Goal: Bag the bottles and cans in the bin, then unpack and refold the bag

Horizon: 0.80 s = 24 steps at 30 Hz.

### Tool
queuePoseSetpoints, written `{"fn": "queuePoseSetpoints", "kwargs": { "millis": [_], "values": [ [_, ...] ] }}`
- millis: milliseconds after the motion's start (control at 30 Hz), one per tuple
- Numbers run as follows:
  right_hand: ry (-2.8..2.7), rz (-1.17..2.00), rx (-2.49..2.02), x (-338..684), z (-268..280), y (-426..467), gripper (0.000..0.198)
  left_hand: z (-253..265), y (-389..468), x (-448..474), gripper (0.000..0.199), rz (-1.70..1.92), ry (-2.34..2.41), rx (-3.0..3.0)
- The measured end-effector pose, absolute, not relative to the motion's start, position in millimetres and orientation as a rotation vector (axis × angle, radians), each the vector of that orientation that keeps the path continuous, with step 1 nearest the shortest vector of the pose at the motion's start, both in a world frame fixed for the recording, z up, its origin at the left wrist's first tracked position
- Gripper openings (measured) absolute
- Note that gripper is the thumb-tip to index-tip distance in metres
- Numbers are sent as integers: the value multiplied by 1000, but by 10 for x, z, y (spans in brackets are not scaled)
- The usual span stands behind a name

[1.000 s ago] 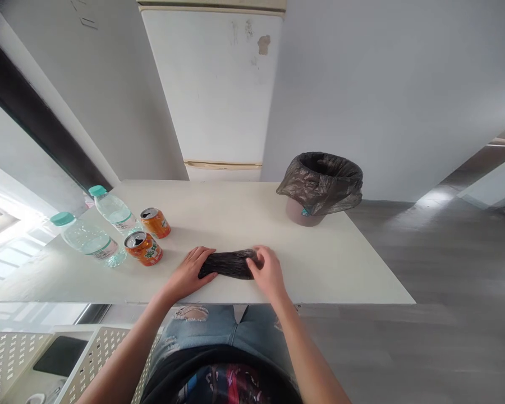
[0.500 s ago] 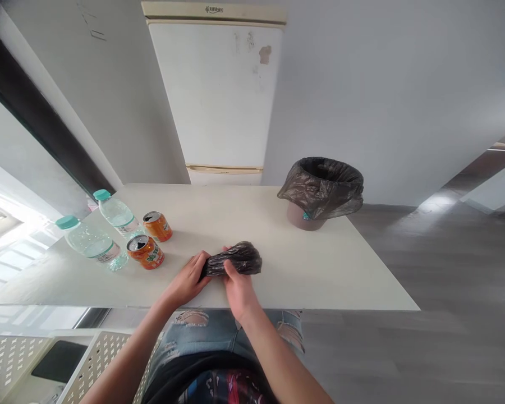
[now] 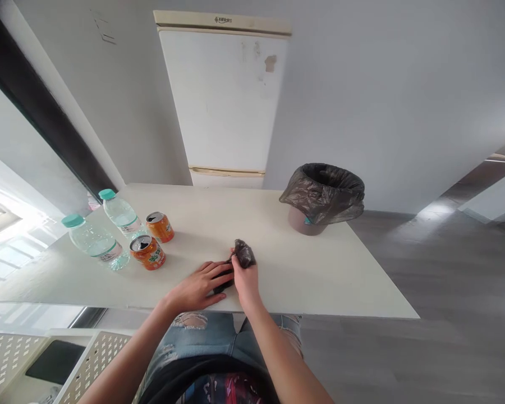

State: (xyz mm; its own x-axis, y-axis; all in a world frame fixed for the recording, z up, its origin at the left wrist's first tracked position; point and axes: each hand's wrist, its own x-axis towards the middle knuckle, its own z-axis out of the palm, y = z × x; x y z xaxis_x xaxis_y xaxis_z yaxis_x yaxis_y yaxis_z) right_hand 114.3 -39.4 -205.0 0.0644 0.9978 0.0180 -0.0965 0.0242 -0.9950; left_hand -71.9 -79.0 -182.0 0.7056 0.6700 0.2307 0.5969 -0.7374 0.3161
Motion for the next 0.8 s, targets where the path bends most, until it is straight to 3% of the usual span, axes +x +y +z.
{"fn": "queuePoseSetpoints", "kwargs": {
  "millis": [67,233,400,600,800],
  "values": [
    [-1373,940,-1238,1187,-2066,-376,34,-1824,-779,-705,53,472,1015,2707],
    [-1929,491,-1307,1249,-2041,-369,58,-1857,-808,-735,36,582,1149,2712],
    [-1872,425,-1212,1233,-2029,-410,54,-1909,-802,-773,27,682,1204,2666],
    [-2177,570,-967,1213,-2015,-468,66,-2061,-773,-793,10,732,1289,2582],
    [-2318,527,-954,1183,-2097,-486,61,-2014,-819,-812,53,816,1302,2468]
  ]
}}
